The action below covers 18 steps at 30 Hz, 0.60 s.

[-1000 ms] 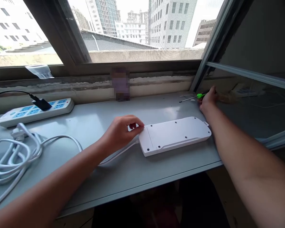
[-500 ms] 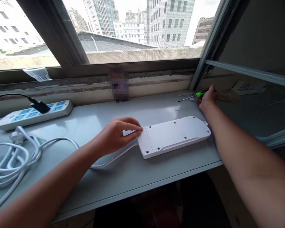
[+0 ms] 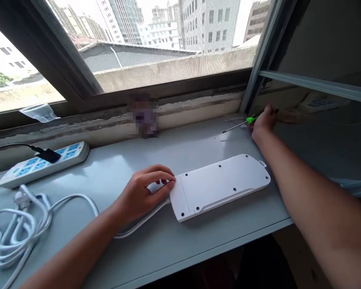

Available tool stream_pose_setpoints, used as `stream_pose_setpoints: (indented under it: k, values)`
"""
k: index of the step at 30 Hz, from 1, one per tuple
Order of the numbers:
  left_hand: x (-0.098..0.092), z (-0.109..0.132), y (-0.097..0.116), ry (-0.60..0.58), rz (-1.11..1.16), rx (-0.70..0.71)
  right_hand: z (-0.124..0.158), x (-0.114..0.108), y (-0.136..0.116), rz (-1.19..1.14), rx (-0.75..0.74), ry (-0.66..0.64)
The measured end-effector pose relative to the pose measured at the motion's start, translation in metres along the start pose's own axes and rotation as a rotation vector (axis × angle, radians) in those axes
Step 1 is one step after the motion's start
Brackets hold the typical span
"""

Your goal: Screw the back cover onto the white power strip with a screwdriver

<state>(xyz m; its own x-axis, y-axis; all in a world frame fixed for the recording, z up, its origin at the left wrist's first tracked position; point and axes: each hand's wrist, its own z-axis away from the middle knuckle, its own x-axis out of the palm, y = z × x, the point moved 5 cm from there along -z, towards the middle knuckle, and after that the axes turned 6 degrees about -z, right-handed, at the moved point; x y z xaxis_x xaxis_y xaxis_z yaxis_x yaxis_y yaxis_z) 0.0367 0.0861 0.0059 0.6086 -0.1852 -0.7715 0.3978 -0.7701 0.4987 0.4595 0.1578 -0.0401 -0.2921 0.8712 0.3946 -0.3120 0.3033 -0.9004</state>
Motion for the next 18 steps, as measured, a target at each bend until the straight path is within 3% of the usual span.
stream_pose_setpoints:
  k: [10, 18]
  values:
    - [0.007, 0.005, -0.016, -0.074, 0.279, -0.195, 0.013, -0.014, 0.004, 0.007, 0.1, 0.04]
    - [0.012, 0.01, -0.006, -0.184, 0.163, -0.157, 0.031, -0.014, -0.01, -0.041, 0.068, -0.036]
